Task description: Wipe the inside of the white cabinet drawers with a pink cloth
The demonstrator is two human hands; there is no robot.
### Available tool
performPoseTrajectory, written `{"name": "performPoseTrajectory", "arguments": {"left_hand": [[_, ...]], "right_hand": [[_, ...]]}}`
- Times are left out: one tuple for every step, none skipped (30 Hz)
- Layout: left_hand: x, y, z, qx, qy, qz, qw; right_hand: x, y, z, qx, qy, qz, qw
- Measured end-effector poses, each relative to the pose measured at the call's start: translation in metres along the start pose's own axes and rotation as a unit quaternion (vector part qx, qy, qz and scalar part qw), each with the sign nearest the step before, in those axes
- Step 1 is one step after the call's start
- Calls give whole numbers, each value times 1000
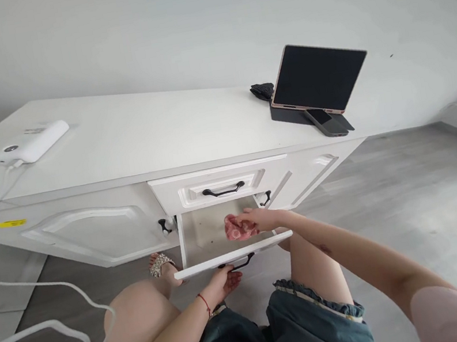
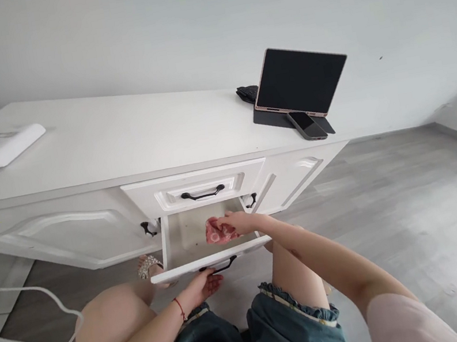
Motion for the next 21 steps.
{"name": "performPoseTrajectory", "arguments": {"left_hand": [[2,-4,0,-3,-2,-8,1000],[4,-9,0,-5,-4,-16,1000],[6,-13,0,-6,-5,-25,1000],[8,-18,0,-8,-6,-34,999],[9,-22,-1,-10,-6,-44,999],[10,-27,-1,-12,-5,-55,998],[10,-31,-1,-14,-5,-65,998],[11,-34,-1,-17,-6,-75,997],[12,-37,0,-19,-7,-85,996],[12,-40,1,-21,-8,-95,995],[13,-42,1,-23,-10,-105,994],[13,-44,2,-25,-12,-115,993],[13,-47,3,-26,-13,-126,992],[14,-48,4,-27,-13,-137,990],[13,-50,4,-28,-14,-148,988],[13,-51,4,-27,-15,-158,987],[12,-52,4,-24,-17,-168,985],[10,-54,4,-20,-20,-179,983],[7,-56,3,-14,-24,-191,981],[4,-59,2,-6,-31,-207,978],[-1,-65,0,5,-40,-230,972]], "right_hand": [[-16,4,14,-4,-42,10,999],[-32,6,22,-5,-71,16,997],[-47,6,26,-4,-98,19,995],[-60,3,27,-7,-126,17,992],[-71,-2,22,-11,-146,11,989],[-78,-8,13,-18,-163,4,986],[-83,-16,2,-25,-178,-5,984],[-84,-25,-10,-38,-193,-21,980],[-84,-31,-21,-48,-214,-27,975],[-82,-36,-29,-53,-245,-35,967],[-81,-38,-35,-56,-280,-44,957],[-78,-38,-40,-57,-313,-50,947],[-75,-36,-43,-58,-341,-57,937],[-71,-30,-45,-59,-361,-61,929],[-65,-22,-46,-60,-373,-64,923],[-59,-11,-46,-64,-380,-66,920],[-52,1,-47,-68,-381,-68,920],[-45,13,-46,-72,-381,-71,919],[-36,27,-46,-79,-378,-74,920],[-27,41,-46,-85,-374,-75,920],[-17,54,-46,-90,-368,-73,922]]}}
Point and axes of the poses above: each hand's wrist, its own x-axis towards the middle knuckle, its own z-axis out of the back of the hand, y = z × x, the point moved 10 cm from there along x, towards the middle knuckle, and after that the axes turned 1 degree about -z, right-handed, at the moved point
